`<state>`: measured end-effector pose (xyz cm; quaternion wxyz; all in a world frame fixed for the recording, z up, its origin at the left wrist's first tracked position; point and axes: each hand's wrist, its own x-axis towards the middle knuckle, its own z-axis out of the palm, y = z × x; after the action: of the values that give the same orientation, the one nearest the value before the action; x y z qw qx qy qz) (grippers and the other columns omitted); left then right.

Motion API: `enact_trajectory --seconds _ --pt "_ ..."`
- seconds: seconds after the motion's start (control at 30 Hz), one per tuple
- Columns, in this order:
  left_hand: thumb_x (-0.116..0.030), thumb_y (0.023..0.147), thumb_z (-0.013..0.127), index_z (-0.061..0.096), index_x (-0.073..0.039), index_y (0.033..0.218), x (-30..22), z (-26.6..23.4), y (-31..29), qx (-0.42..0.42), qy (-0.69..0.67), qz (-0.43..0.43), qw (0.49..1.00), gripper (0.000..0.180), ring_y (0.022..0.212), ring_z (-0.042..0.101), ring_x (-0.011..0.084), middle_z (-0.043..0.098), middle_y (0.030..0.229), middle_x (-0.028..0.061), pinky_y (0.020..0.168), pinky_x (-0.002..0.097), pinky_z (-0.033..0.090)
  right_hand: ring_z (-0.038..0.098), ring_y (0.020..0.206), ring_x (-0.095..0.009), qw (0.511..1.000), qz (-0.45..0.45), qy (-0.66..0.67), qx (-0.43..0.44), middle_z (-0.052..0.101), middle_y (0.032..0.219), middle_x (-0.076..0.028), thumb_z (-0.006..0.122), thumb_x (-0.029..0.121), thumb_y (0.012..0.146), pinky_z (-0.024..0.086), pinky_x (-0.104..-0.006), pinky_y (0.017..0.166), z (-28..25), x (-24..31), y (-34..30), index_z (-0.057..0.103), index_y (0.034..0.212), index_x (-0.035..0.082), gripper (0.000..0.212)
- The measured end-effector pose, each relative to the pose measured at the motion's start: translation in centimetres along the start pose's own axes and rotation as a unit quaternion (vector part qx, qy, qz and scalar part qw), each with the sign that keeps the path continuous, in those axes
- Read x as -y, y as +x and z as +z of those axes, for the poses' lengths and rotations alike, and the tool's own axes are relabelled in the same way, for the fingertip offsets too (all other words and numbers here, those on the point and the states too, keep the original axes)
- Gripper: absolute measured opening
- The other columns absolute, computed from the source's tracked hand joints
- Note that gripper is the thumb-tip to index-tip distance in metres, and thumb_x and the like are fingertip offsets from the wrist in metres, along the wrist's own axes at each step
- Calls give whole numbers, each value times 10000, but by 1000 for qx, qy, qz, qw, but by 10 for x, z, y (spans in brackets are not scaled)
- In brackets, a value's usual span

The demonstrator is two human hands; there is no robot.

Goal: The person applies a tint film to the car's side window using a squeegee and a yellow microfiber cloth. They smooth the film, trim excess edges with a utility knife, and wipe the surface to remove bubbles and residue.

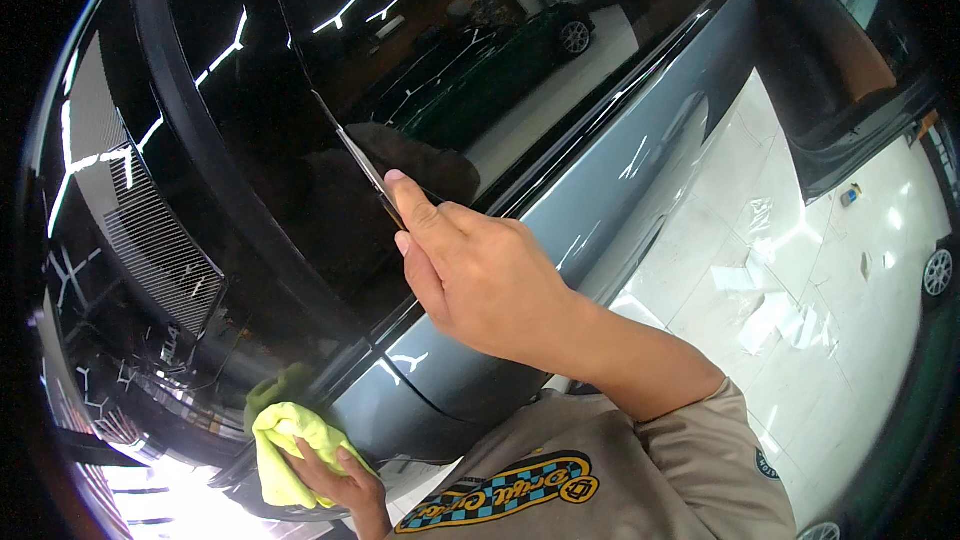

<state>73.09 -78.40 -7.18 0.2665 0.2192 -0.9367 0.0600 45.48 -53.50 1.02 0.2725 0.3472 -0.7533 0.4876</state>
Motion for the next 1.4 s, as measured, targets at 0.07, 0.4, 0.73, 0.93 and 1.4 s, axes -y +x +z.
enact_trajectory --seconds 0.07,0.4,0.73,0.93,1.4 --pt "-335 978 436 355 -2 1468 0 0 0 -3 -2 3 1000 598 1380 267 550 241 1500 381 1106 602 224 615 567 -281 1000 5 -3 11 621 740 -172 606 59 900 504 -350 497 -1 0 -1 483 1319 -115 470" --pt "-339 982 435 375 13 1456 -3 0 2 -8 -12 1 1000 593 1377 273 546 257 1487 384 1104 592 241 604 537 -272 998 20 -32 57 612 701 -156 617 79 894 489 -336 484 -17 -1 -5 499 1301 -105 463" --pt "-362 1002 435 362 43 1453 -5 1 1 -11 -1 -7 1000 611 1384 270 522 287 1483 366 1122 578 199 623 562 -294 994 -3 -11 108 615 668 -143 621 95 893 506 -373 526 -59 2 13 553 1200 -78 360" --pt "-356 1000 436 356 60 1451 -4 1 1 -14 -3 5 1000 619 1382 269 530 281 1482 379 1126 568 200 628 558 -301 995 17 -15 96 623 686 -159 625 100 894 505 -368 502 -39 -7 2 548 1219 -80 380" --pt "-327 982 434 396 21 1434 -4 2 2 -30 5 14 999 571 1369 299 541 283 1480 383 1103 590 239 626 546 -285 998 -8 -15 67 634 715 -175 639 84 886 505 -343 483 -24 -16 -11 528 1283 -85 445"
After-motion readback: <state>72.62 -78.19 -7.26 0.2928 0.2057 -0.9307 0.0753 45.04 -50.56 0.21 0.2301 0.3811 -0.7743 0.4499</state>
